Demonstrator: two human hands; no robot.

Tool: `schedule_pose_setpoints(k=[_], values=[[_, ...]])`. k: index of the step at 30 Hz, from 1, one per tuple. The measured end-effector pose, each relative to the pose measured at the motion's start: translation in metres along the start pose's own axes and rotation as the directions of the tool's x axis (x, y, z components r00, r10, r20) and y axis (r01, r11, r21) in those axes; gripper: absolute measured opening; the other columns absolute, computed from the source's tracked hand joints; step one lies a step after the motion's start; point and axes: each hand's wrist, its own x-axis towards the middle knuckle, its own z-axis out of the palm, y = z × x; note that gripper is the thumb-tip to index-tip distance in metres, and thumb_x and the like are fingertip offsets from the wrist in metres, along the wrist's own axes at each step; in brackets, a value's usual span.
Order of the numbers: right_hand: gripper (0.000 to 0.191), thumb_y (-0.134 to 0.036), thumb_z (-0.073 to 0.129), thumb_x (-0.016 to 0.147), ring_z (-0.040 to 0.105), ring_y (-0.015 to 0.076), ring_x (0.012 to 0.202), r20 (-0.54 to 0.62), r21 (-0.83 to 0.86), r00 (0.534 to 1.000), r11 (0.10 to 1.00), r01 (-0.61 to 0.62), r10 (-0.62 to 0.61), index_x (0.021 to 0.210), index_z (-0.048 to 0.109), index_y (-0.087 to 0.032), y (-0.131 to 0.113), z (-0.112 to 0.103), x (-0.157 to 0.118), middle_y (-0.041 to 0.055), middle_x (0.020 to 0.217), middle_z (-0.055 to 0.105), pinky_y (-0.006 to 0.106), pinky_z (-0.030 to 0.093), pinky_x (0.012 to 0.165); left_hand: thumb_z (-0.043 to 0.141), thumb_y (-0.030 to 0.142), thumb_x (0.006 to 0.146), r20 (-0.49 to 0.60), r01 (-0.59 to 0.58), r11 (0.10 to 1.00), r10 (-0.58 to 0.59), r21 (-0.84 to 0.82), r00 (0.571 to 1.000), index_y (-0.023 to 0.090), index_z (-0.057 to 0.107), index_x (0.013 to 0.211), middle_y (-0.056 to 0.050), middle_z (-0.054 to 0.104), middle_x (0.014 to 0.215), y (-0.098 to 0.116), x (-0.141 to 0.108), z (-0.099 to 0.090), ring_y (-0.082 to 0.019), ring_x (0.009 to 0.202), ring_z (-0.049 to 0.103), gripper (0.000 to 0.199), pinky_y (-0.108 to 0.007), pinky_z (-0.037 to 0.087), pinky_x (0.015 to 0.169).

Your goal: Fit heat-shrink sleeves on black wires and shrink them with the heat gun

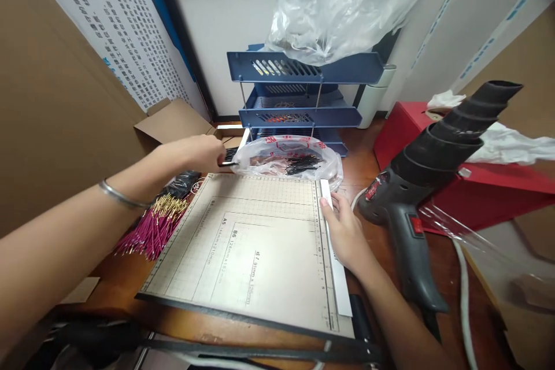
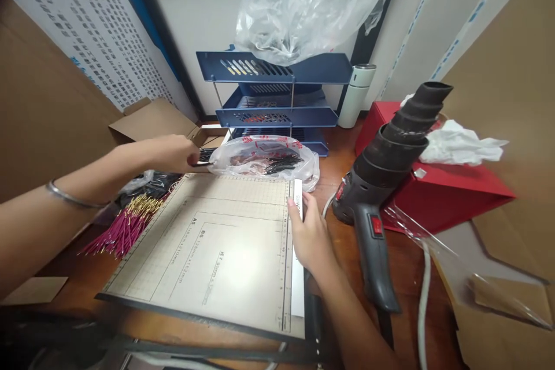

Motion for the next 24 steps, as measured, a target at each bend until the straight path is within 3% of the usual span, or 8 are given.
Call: schedule_pose_setpoints(k=[2,4,9,12,16,24], values=[[0.069,-0.069,0.046,0.093,0.057,0.0368,0.140,0.006,-0.007,1.000,1.000,0.012,-0.012,0.140,0.055,-0.019,-0.001,0.000,0.000,0.0181,0.149,0.062,0.057,0.041,0.118,0.067,0.029,0.075,-0.009,0.070,0.996,-0.070,0.051,0.998,0.023,0.081,0.091,-0.008,0.077,0.091,-0.024,0.020,0.005,-0.027,0.083,0.070,0.022,-0.033,0.046,0.071],[0.070,-0.070,0.045,0.094,0.057,0.0368,0.140,0.016,-0.009,1.000,1.000,0.023,-0.023,0.140,0.055,-0.019,-0.001,-0.001,0.000,0.0184,0.148,0.062,0.056,0.042,0.117,0.066,0.028,0.075,-0.029,0.107,0.989,-0.104,0.105,0.994,0.024,0.081,0.098,-0.010,0.078,0.099,-0.034,0.038,0.011,-0.030,0.090,0.071,0.028,-0.033,0.048,0.075],[0.076,-0.074,0.046,0.091,0.056,0.0363,0.142,0.035,-0.004,0.999,1.000,0.026,-0.026,0.143,0.054,-0.019,0.004,-0.001,0.003,0.0177,0.151,0.061,0.055,0.042,0.117,0.065,0.029,0.078,-0.073,0.139,0.988,-0.135,0.060,0.988,0.020,0.081,0.104,-0.016,0.078,0.111,-0.028,0.062,0.027,-0.033,0.105,0.071,0.032,-0.034,0.050,0.087],[0.077,-0.075,0.045,0.091,0.056,0.0356,0.142,0.044,0.000,0.999,1.000,0.025,-0.025,0.144,0.053,-0.020,0.007,-0.001,0.005,0.0166,0.152,0.061,0.055,0.041,0.118,0.067,0.029,0.077,-0.076,0.134,0.990,-0.137,-0.036,0.988,0.023,0.080,0.108,-0.014,0.077,0.117,-0.030,0.065,0.034,-0.033,0.107,0.071,0.035,-0.034,0.050,0.089],[0.076,-0.075,0.048,0.091,0.056,0.0361,0.142,0.040,-0.002,0.999,1.000,0.021,-0.020,0.144,0.053,-0.021,0.008,0.000,0.006,0.0170,0.151,0.061,0.055,0.041,0.117,0.067,0.033,0.077,-0.096,0.212,0.974,-0.220,-0.085,0.971,0.027,0.079,0.114,-0.011,0.077,0.122,-0.050,0.061,0.044,-0.032,0.109,0.070,0.039,-0.031,0.050,0.087],[0.070,-0.071,0.050,0.092,0.059,0.0343,0.139,0.039,0.015,0.998,0.999,0.039,-0.040,0.140,0.055,-0.021,0.006,-0.001,0.004,0.0161,0.146,0.065,0.053,0.042,0.116,0.065,0.054,0.078,0.025,0.299,0.931,-0.300,-0.211,0.953,0.028,0.082,0.112,-0.011,0.077,0.121,-0.070,0.058,0.053,-0.032,0.107,0.069,0.047,-0.033,0.052,0.084]])
